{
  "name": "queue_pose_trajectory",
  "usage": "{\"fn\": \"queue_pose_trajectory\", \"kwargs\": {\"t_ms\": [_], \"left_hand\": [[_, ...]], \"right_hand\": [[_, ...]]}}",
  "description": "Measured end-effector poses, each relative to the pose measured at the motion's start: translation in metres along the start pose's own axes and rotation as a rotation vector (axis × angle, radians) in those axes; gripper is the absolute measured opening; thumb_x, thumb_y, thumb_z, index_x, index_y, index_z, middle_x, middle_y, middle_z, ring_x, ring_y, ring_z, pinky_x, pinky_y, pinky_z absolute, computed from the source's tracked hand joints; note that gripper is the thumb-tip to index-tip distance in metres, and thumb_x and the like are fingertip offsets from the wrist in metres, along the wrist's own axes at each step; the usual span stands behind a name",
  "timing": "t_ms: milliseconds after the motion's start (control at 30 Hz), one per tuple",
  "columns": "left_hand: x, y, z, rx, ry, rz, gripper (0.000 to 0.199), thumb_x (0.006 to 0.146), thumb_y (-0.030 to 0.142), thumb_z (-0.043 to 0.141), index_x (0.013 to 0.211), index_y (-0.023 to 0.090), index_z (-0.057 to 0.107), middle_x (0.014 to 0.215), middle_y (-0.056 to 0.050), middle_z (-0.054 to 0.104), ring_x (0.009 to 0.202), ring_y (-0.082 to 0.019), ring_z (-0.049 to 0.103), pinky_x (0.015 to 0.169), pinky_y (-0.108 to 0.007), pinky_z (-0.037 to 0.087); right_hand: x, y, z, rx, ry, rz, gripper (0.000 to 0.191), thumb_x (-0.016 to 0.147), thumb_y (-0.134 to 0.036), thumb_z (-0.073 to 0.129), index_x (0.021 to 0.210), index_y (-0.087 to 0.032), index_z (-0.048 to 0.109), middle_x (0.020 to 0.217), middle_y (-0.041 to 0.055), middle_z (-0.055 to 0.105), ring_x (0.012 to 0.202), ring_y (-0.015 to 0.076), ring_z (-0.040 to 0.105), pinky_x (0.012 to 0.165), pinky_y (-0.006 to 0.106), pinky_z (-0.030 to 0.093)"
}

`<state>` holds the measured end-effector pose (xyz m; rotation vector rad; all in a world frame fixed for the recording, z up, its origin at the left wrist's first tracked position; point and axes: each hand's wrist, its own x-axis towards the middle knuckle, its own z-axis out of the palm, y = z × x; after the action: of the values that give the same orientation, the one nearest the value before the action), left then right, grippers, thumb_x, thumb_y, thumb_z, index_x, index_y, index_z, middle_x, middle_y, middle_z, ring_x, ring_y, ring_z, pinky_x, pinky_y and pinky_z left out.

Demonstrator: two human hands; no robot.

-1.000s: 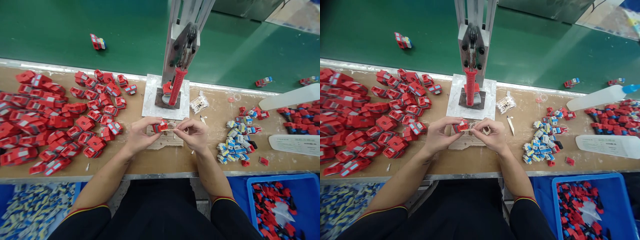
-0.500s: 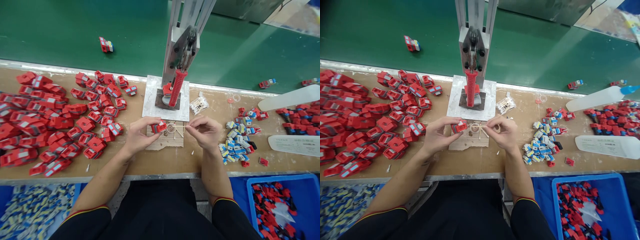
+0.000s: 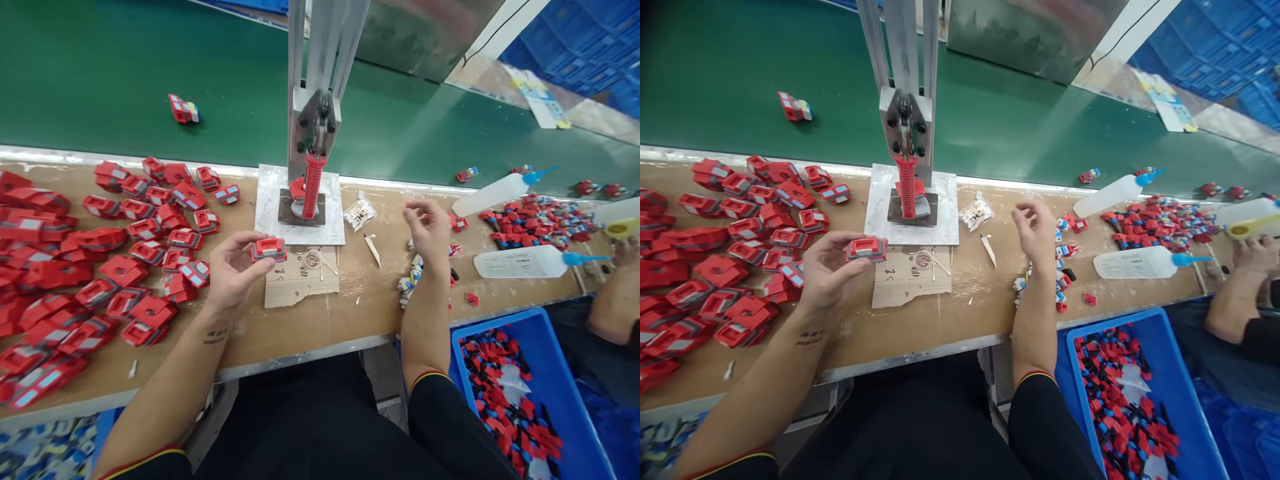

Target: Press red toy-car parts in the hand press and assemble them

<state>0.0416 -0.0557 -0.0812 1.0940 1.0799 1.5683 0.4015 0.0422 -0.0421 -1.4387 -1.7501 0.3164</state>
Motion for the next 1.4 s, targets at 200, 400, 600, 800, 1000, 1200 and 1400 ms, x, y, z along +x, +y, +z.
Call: {"fn": "queue_pose_trajectory", "kwargs": {"t_ms": [200,400,600,800,1000,1200,1400], "left_hand": [[0.005,-0.003,0.002,-0.264,0.086,-0.077,0.047,0.061,0.037,0.103,0.096,0.021,0.076,0.083,-0.002,0.081,0.074,-0.022,0.081,0.073,-0.035,0.068],[0.006,0.004,0.008,-0.332,0.15,-0.128,0.047,0.055,0.031,0.106,0.092,0.019,0.079,0.078,0.0,0.081,0.071,-0.017,0.078,0.07,-0.029,0.066],[0.006,0.011,0.014,-0.345,0.149,-0.135,0.051,0.048,0.033,0.108,0.087,0.018,0.078,0.073,0.0,0.079,0.068,-0.017,0.076,0.068,-0.029,0.065],[0.007,0.012,0.015,-0.313,0.232,-0.161,0.044,0.048,0.023,0.102,0.084,0.018,0.077,0.072,0.0,0.077,0.069,-0.018,0.074,0.068,-0.031,0.064],[0.006,0.015,0.02,-0.261,0.265,-0.2,0.038,0.046,0.016,0.094,0.08,0.023,0.079,0.072,0.003,0.077,0.069,-0.016,0.071,0.066,-0.03,0.063],[0.005,0.014,0.018,-0.17,0.24,-0.184,0.033,0.05,0.018,0.089,0.079,0.028,0.08,0.075,0.004,0.077,0.07,-0.019,0.07,0.072,-0.037,0.064],[0.007,0.012,0.013,-0.135,0.266,-0.197,0.032,0.049,0.02,0.09,0.077,0.032,0.08,0.073,0.006,0.076,0.067,-0.019,0.068,0.07,-0.04,0.063]], "right_hand": [[-0.002,0.008,-0.036,-0.299,-0.271,-0.006,0.02,0.091,-0.033,0.066,0.104,-0.023,0.076,0.108,0.0102,0.08,0.1,0.0286,0.071,0.093,0.048,0.056],[-0.059,0.017,-0.103,-0.553,-0.337,0.112,0.019,0.091,-0.032,0.065,0.1,-0.021,0.077,0.099,0.0123,0.078,0.097,0.0316,0.071,0.094,0.049,0.055],[-0.117,0.019,-0.102,-0.572,-0.545,0.165,0.051,0.089,-0.049,0.073,0.133,-0.023,0.069,0.136,0.0174,0.068,0.128,0.0392,0.062,0.112,0.057,0.05],[-0.187,0.033,-0.068,-0.663,0.008,0.242,0.087,0.093,-0.066,0.057,0.163,-0.02,0.036,0.174,0.0263,0.025,0.162,0.051,0.021,0.122,0.077,0.029],[-0.182,0.035,-0.027,-0.68,-0.197,0.319,0.083,0.087,-0.062,0.07,0.158,-0.026,0.05,0.173,0.0218,0.033,0.162,0.0543,0.022,0.121,0.08,0.028],[-0.133,0.016,0.004,-0.552,-0.387,0.188,0.082,0.089,-0.064,0.07,0.159,-0.026,0.051,0.174,0.0175,0.037,0.163,0.0485,0.025,0.126,0.071,0.032],[-0.111,0.007,0.017,-0.43,-0.395,0.071,0.08,0.093,-0.067,0.064,0.161,-0.027,0.047,0.176,0.0149,0.034,0.166,0.0419,0.023,0.13,0.063,0.029]]}}
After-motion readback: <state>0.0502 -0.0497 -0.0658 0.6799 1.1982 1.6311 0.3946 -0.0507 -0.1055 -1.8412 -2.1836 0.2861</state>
